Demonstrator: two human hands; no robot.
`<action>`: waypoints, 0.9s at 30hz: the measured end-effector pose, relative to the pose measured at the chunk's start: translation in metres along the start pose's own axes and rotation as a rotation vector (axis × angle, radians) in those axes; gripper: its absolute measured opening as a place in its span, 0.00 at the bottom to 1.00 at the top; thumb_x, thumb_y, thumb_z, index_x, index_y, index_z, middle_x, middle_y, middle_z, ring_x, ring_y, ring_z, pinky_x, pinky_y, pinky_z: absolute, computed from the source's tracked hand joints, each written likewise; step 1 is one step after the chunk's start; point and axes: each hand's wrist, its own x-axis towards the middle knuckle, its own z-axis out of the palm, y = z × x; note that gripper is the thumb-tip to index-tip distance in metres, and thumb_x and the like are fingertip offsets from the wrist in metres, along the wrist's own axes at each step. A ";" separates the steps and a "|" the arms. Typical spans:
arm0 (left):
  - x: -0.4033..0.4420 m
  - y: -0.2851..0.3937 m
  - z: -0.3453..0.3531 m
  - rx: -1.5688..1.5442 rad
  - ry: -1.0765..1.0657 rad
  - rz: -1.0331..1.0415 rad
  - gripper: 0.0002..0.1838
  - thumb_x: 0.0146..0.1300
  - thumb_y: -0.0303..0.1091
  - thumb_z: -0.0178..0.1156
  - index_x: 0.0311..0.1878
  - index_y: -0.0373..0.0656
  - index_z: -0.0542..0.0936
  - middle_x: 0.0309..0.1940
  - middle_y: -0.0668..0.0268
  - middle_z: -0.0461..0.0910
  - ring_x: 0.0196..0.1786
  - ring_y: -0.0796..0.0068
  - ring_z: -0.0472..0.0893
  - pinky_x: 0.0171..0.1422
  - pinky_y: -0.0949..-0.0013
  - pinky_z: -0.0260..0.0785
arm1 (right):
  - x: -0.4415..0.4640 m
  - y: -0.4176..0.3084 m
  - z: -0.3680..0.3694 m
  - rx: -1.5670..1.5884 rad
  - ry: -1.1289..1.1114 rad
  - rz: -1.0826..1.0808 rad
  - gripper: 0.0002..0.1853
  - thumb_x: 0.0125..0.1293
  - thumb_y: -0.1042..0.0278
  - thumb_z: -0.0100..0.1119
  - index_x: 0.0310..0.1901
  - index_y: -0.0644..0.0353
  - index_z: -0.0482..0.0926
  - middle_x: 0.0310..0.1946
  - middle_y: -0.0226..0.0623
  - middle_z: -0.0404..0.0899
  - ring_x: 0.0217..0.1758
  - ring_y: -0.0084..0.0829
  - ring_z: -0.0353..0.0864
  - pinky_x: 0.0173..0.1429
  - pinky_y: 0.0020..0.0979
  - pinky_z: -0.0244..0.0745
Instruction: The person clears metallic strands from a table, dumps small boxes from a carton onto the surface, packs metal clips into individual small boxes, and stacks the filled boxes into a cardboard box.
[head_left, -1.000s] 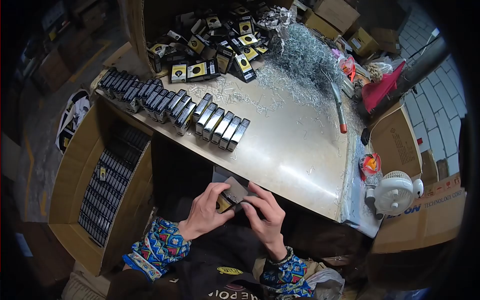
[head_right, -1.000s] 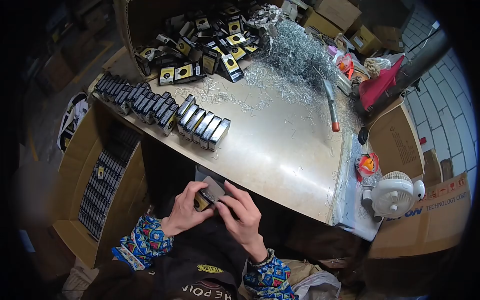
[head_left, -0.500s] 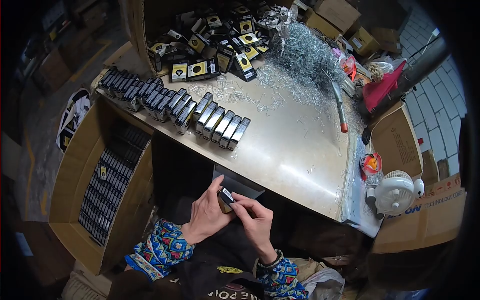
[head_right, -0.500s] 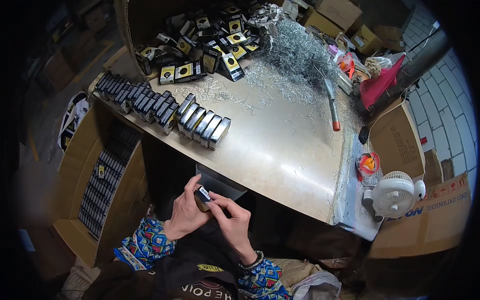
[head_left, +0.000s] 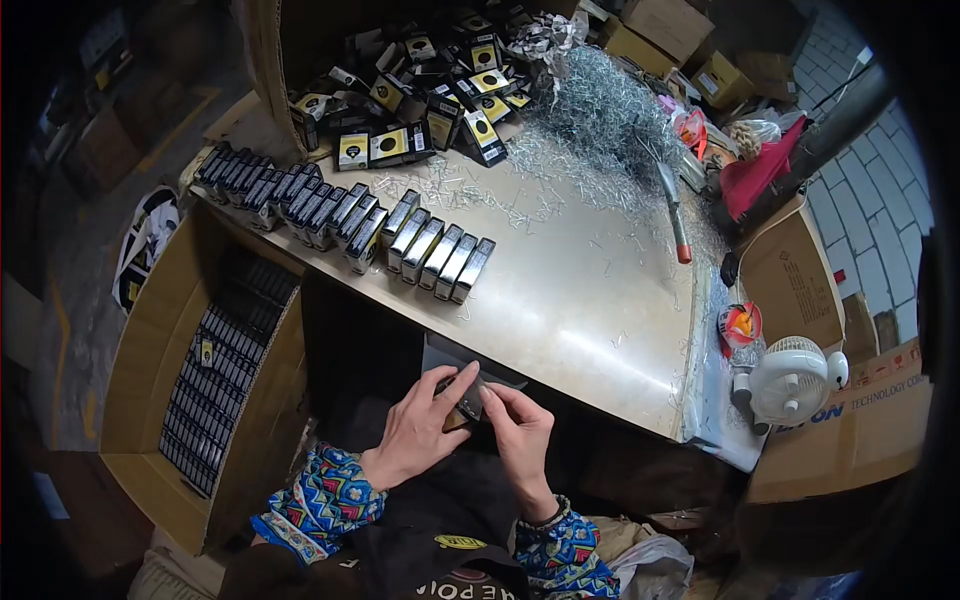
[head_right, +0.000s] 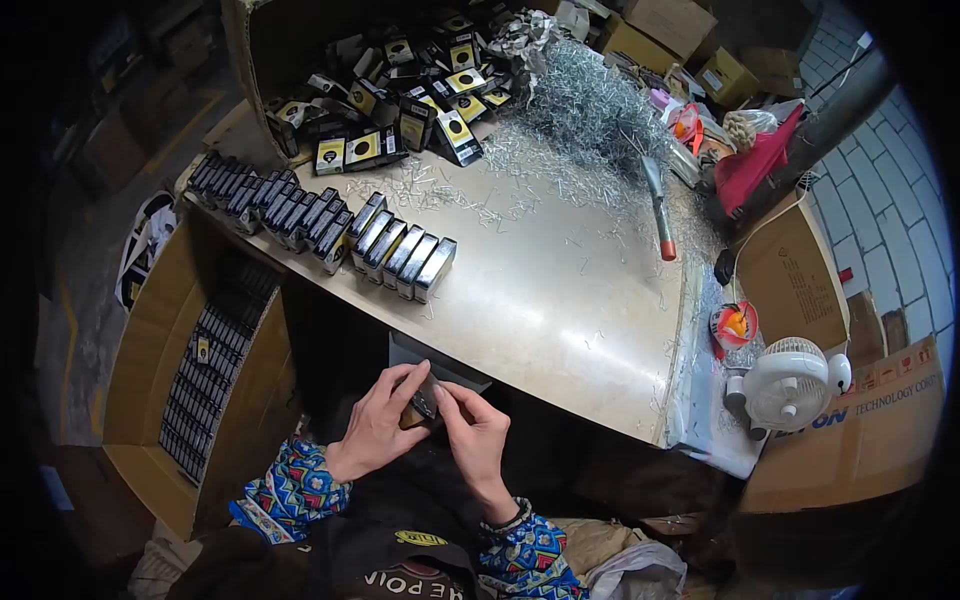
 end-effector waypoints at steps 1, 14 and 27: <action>-0.001 -0.001 0.002 -0.034 0.038 -0.013 0.51 0.45 0.27 0.72 0.73 0.40 0.56 0.56 0.52 0.74 0.52 0.54 0.80 0.49 0.62 0.77 | 0.000 0.001 -0.001 0.005 -0.006 0.007 0.09 0.67 0.75 0.63 0.46 0.70 0.85 0.33 0.31 0.85 0.32 0.16 0.75 0.38 0.16 0.71; -0.001 0.005 0.002 -0.120 0.013 -0.286 0.43 0.49 0.29 0.70 0.69 0.36 0.60 0.51 0.51 0.75 0.46 0.52 0.82 0.47 0.60 0.76 | -0.006 0.004 0.003 -0.137 -0.185 -0.243 0.10 0.64 0.78 0.64 0.47 0.70 0.85 0.37 0.36 0.88 0.35 0.19 0.80 0.40 0.17 0.74; 0.000 -0.003 0.009 -0.105 0.005 -0.280 0.26 0.54 0.28 0.67 0.52 0.35 0.65 0.41 0.51 0.75 0.34 0.53 0.79 0.36 0.57 0.73 | -0.015 0.007 0.029 -0.373 0.044 -0.454 0.10 0.59 0.82 0.64 0.44 0.72 0.83 0.41 0.43 0.86 0.38 0.30 0.85 0.44 0.26 0.80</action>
